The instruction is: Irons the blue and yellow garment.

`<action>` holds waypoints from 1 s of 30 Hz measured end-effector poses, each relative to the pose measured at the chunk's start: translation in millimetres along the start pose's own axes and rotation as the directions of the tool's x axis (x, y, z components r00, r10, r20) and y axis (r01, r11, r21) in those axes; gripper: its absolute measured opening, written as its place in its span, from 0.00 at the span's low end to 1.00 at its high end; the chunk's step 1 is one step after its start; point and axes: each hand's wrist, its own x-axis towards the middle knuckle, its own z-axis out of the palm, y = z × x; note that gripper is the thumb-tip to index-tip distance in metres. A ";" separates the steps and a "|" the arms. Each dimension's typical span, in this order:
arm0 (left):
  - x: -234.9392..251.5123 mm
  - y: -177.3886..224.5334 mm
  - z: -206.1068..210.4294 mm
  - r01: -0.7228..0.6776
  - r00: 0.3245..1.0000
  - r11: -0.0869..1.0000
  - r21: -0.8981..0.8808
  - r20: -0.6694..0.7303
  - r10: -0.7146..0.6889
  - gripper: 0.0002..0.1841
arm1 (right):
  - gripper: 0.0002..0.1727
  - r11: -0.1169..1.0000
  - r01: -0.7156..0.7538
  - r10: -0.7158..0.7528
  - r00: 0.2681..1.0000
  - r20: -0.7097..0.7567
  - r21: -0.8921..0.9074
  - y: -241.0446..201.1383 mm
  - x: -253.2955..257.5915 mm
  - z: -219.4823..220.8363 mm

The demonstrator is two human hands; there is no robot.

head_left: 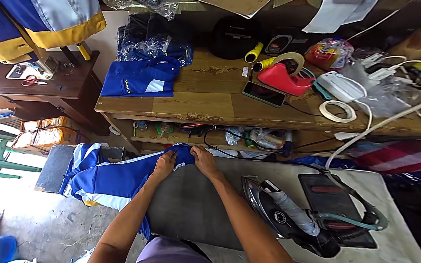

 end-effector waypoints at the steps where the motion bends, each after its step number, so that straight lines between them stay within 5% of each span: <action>1: -1.2 1.7 -0.9 -0.011 1.000 1.000 -0.007 -0.007 0.011 0.21 | 0.17 1.000 0.000 0.000 1.000 -0.009 -0.009 -1.1 -0.5 -0.2; 9: -1.5 8.6 -4.6 -0.242 0.970 0.970 -0.025 0.001 0.242 0.23 | 0.14 0.993 0.100 -0.092 0.987 -0.130 0.058 -13.0 -5.8 -0.7; 18: -0.3 26.5 -14.0 -0.274 0.962 0.863 0.425 0.128 0.243 0.20 | 0.17 0.976 -0.022 0.013 0.999 0.044 0.215 -0.6 -5.8 -7.8; 30: 22.3 26.2 -27.4 -0.492 0.871 0.722 0.486 0.282 0.403 0.17 | 0.17 0.978 0.026 -0.041 0.997 0.067 0.207 3.0 -5.9 -9.9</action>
